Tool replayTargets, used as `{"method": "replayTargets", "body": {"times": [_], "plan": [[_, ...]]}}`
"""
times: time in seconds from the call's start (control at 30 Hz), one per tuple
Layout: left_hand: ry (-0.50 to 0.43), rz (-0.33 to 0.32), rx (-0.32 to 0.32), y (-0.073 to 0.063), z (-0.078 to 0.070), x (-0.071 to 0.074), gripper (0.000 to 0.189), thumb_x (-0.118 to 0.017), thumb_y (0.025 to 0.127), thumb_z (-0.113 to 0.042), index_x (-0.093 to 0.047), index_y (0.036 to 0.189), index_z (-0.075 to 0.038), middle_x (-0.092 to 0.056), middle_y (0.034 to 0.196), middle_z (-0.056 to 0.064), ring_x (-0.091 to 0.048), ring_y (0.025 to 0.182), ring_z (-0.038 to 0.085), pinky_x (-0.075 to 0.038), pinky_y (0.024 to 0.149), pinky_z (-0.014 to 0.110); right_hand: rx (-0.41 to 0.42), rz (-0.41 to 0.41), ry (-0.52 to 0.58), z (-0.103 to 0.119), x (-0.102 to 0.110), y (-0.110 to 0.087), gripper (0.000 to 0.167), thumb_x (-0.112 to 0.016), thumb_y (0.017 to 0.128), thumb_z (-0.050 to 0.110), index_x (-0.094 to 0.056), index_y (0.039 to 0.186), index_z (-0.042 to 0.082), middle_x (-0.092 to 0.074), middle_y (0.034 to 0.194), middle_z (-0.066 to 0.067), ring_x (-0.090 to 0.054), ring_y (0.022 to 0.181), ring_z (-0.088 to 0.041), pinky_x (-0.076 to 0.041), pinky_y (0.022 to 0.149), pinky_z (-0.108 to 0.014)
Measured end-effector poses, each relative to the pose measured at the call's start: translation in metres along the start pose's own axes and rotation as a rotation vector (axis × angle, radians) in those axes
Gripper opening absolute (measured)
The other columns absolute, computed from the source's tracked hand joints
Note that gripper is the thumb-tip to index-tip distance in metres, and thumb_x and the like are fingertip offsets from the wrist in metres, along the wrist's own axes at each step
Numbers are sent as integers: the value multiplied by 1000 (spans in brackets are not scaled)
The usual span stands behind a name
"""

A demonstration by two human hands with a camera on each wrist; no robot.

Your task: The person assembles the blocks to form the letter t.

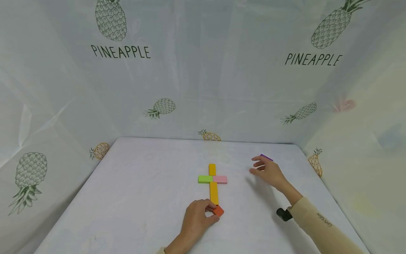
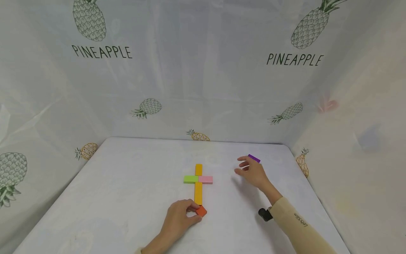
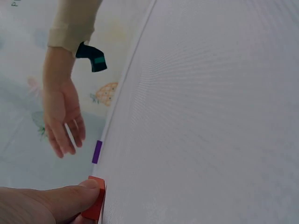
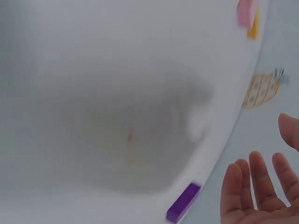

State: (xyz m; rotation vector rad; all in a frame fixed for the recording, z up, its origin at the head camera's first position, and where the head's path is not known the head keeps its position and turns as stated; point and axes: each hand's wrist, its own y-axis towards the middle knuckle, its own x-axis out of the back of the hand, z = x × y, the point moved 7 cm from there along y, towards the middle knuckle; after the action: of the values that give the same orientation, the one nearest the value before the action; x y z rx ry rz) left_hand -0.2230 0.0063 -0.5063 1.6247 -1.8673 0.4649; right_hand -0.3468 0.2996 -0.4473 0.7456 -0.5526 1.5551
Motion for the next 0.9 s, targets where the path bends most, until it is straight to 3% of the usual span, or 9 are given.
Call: {"method": "replayTargets", "body": {"times": [0.13, 0.3, 0.67, 0.9], "plan": [[7, -1, 3, -1, -1, 0, 24, -97, 77, -23, -79, 93, -25, -69, 86, -22, -59, 84, 4, -52, 79, 30, 12, -70, -93, -18, 21, 13, 48, -78, 99, 21, -61, 139, 1, -68, 131, -27, -65, 118, -45, -56, 96, -59], [11, -1, 9, 0, 0, -1, 25, -97, 77, -23, -79, 93, -26, -69, 86, -22, -59, 85, 4, -52, 79, 29, 3, -105, -167, -34, 34, 25, 49, -77, 99, 18, -60, 140, -3, -64, 134, -31, -64, 115, -47, -56, 92, -59], [12, 2, 18, 1, 1, -2, 25, -98, 76, -24, -79, 94, -26, -68, 86, -23, -59, 84, 3, -52, 79, 29, -72, -56, -230, -72, 30, 45, 51, -72, 100, 18, -57, 145, -2, -56, 138, -35, -57, 118, -49, -47, 104, -66], [12, -3, 9, 1, 0, -2, 26, -98, 76, -24, -79, 94, -26, -68, 86, -23, -59, 84, 3, -52, 78, 29, -24, -80, -243, -78, 31, 46, 40, -72, 97, 8, -63, 134, -6, -64, 129, -35, -61, 113, -51, -48, 101, -67]]}}
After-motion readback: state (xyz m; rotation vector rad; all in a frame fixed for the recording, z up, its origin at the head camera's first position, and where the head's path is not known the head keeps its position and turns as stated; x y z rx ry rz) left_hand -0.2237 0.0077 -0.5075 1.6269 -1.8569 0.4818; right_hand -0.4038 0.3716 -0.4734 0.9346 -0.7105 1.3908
